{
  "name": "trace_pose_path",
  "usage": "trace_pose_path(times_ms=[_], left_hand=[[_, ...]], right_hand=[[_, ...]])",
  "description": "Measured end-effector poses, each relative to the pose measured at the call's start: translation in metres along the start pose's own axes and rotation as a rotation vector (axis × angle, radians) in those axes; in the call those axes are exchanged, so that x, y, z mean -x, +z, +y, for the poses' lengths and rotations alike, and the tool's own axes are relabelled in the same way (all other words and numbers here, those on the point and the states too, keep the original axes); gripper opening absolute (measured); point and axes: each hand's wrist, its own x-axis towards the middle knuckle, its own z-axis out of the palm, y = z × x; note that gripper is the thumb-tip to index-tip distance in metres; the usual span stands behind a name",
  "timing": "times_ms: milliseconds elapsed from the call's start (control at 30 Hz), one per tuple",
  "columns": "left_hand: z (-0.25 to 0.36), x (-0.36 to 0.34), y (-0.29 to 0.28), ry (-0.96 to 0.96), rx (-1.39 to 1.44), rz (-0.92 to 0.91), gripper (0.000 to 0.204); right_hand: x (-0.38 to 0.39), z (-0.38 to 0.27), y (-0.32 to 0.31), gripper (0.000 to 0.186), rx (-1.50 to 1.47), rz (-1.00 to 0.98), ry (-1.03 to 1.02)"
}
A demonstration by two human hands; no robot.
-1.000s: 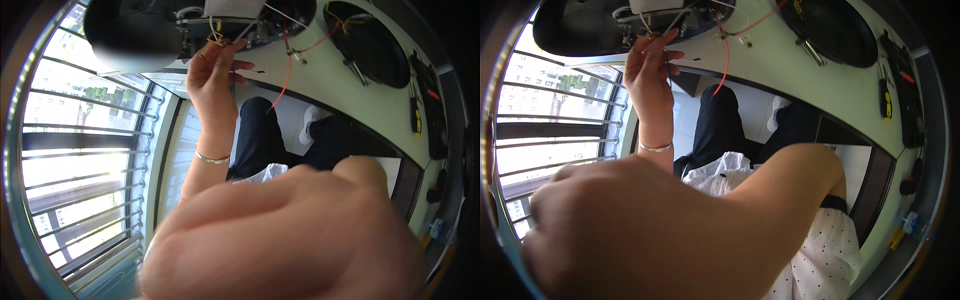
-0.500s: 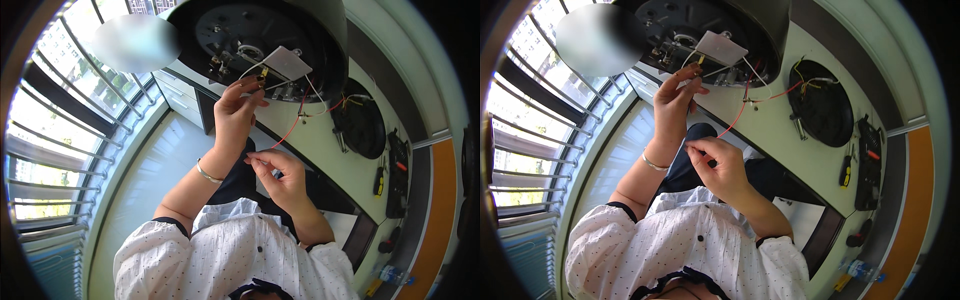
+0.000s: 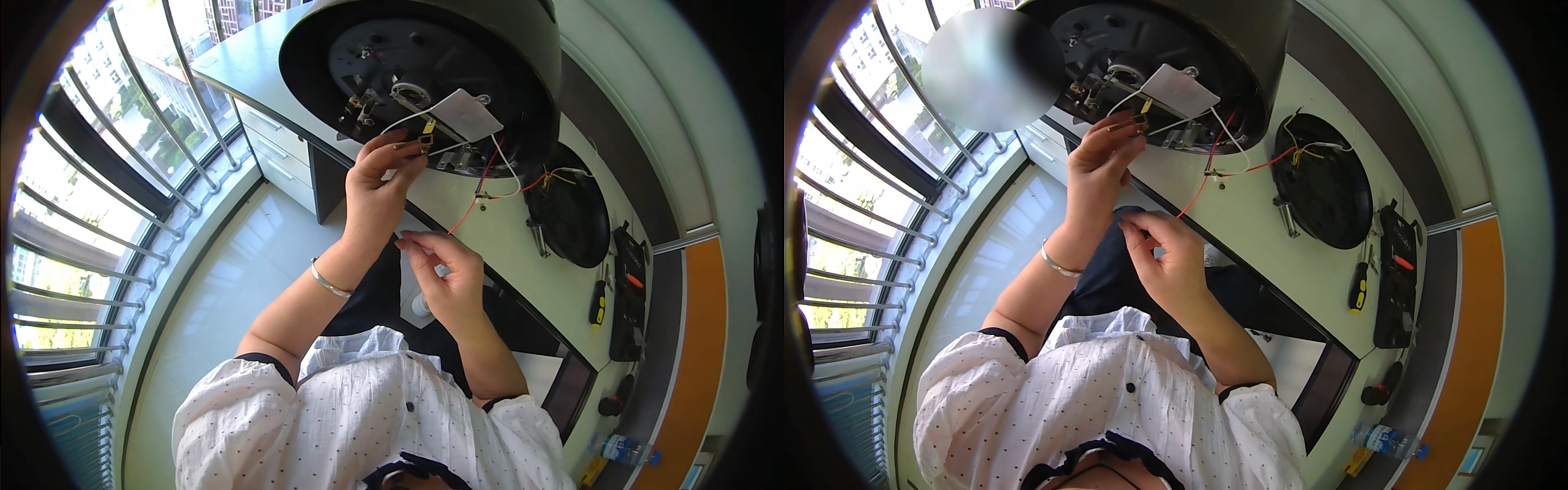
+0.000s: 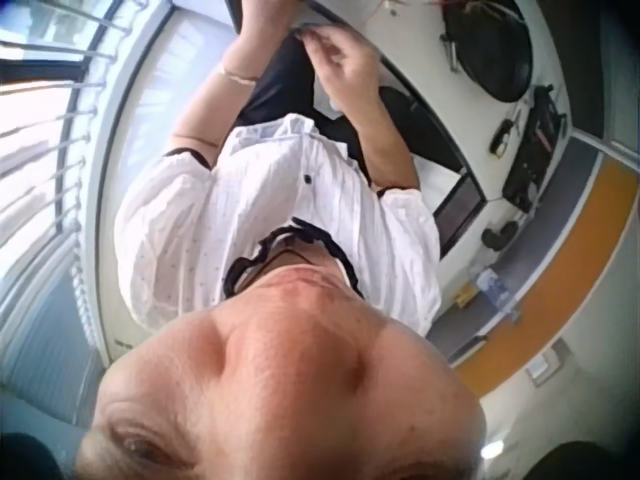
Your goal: The person works on the internal wiring of a black kettle-like appliance, repeatedly connecting and adjusting wires inside the base. They handle the appliance and wires by hand, occasionally using a screwdriver from the desk. The task continues without a visible final state.
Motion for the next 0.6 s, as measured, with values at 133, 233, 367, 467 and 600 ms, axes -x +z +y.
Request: trace_pose_path(times_ms=[133, 233, 367, 467, 600], left_hand=[[-0.0012, -0.0014, -0.0008, 0.045, -0.011, 0.0, 0.014], [-0.0007, -0.0034, -0.0017, 0.047, -0.027, -0.018, 0.014], [-0.0044, -0.0051, -0.0016, 0.097, 0.004, -0.052, 0.017], [-0.001, -0.0018, -0.0009, 0.051, 0.021, -0.072, 0.018], [0.0009, 0.0022, -0.0002, 0.043, 0.02, -0.088, 0.018]], right_hand=[[-0.0033, -0.0021, 0.0018, 0.011, -0.036, 0.041, 0.017], [-0.0039, -0.0035, 0.0025, 0.01, -0.023, 0.047, 0.01], [-0.005, -0.0013, 0.0038, 0.01, 0.016, 0.04, -0.025], [-0.0058, 0.0007, 0.0038, 0.011, 0.028, 0.048, -0.035], [-0.0081, 0.006, 0.0028, 0.013, 0.021, 0.099, -0.043]])
